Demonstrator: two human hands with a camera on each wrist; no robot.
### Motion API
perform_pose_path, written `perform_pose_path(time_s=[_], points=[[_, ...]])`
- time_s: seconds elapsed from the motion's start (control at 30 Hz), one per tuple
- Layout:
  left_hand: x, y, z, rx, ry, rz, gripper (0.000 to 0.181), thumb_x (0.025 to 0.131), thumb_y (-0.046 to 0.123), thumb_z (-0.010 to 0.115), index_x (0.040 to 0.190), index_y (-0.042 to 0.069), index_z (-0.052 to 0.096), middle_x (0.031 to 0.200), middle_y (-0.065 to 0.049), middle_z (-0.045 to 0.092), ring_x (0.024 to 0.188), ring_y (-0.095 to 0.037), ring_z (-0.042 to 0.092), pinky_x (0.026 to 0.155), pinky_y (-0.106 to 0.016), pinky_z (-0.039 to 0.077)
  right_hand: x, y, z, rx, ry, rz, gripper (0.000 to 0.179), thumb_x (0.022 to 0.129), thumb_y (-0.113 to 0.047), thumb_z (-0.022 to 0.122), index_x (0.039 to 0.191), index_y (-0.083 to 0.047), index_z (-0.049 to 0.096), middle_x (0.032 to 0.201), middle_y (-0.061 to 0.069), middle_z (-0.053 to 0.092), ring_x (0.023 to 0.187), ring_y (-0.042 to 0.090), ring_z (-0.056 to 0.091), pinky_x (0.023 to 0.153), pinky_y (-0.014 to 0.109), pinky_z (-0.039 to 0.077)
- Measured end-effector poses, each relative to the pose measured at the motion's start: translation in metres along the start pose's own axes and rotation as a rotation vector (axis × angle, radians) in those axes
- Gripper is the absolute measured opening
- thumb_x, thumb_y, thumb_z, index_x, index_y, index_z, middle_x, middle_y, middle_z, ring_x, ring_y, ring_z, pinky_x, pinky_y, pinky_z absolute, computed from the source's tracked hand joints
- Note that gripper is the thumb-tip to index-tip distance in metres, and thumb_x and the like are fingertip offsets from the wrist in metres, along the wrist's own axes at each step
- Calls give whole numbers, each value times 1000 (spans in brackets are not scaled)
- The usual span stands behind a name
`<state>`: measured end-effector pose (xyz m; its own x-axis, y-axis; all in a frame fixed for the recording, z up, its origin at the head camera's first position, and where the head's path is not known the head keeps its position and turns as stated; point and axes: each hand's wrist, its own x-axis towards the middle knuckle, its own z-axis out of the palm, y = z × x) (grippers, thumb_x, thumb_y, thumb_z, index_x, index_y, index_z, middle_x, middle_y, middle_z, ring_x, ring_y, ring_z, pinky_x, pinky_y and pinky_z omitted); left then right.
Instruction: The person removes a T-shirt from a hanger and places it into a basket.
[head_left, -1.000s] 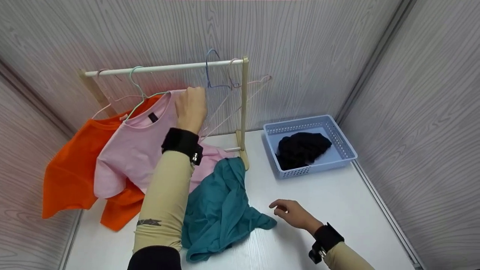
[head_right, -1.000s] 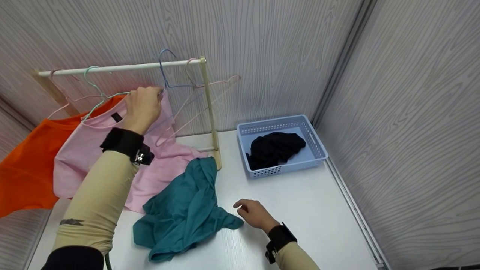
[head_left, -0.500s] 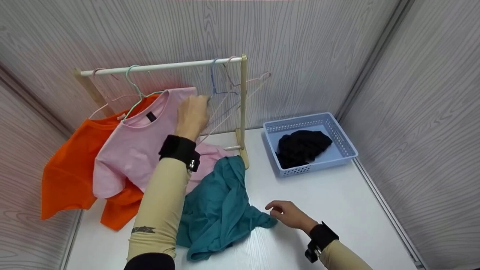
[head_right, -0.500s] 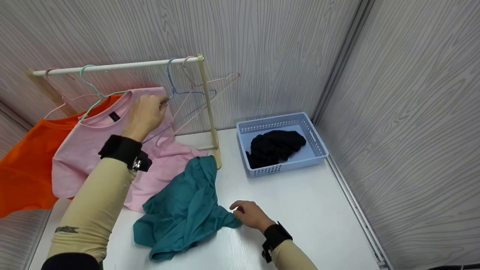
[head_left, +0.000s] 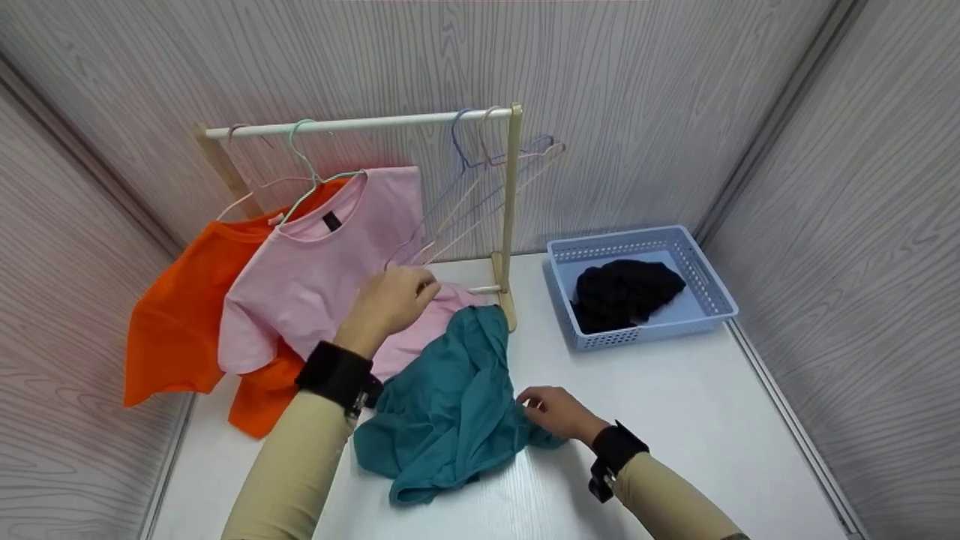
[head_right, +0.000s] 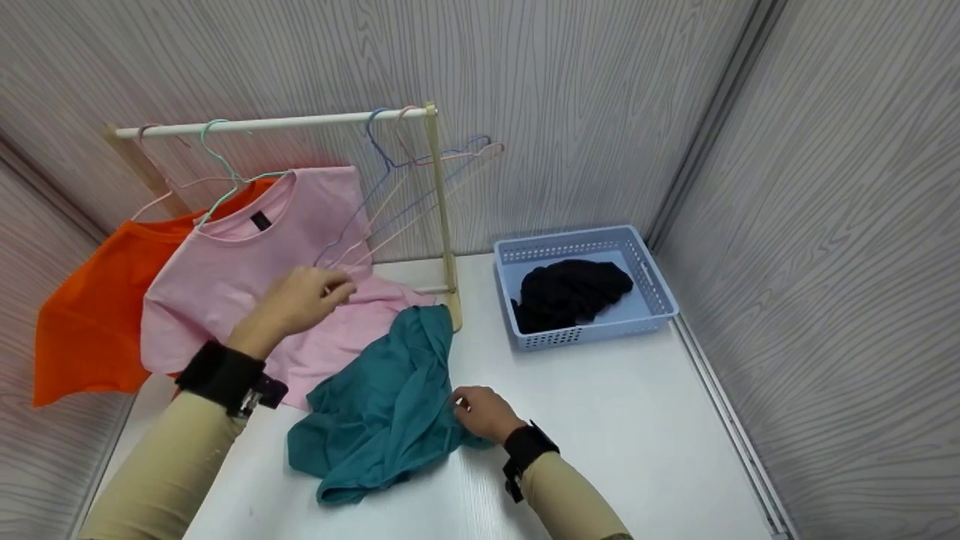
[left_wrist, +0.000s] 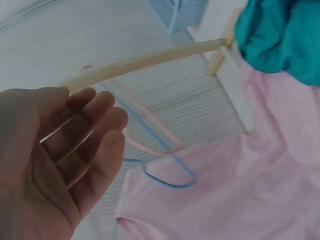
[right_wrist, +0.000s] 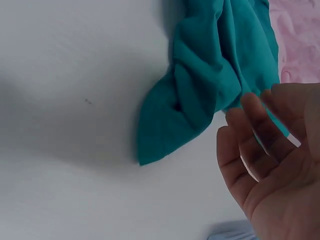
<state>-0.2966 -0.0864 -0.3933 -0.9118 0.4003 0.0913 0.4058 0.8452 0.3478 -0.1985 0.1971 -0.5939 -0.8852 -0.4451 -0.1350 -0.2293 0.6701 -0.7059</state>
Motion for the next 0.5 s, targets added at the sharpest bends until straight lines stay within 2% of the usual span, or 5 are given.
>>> perform_pose_path(time_s=[0.1,0.17,0.3,0.4,0.5], points=[[-22,-15,24,-10,-57,-27,22,97,27,55,95,13,73,89,-5,70,87,-26,66,79,-45,52,13,-15,13,-91,45,20,35,93,-11,60,128,-5,57,120,18,58,103,29,60,83,45,52],[-35,-24,41,-19,-83,-49,21,96,25,57,96,12,73,90,-6,71,88,-27,66,80,-46,52,20,-26,25,-151,45,38,48,92,-18,65,138,-12,50,136,19,46,119,36,53,87,51,51],[-60,-38,72,-51,-136,-119,20,95,24,59,102,11,73,99,-9,73,93,-30,66,85,-48,52,28,-43,51,-288,-54,55,65,89,-40,69,147,-29,40,156,13,27,138,41,36,93,62,47],[-74,-45,88,-71,-177,-163,22,96,25,60,106,11,72,102,-9,72,93,-30,66,85,-49,52,25,-45,69,-398,-155,41,66,87,-50,68,146,-33,43,156,7,32,140,38,36,96,67,41],[-84,-49,96,-79,-199,-181,22,95,25,60,106,10,72,102,-9,72,91,-28,66,83,-48,53,16,-35,82,-509,-153,3,55,87,-45,70,137,-30,53,144,5,47,132,32,45,95,68,42]])
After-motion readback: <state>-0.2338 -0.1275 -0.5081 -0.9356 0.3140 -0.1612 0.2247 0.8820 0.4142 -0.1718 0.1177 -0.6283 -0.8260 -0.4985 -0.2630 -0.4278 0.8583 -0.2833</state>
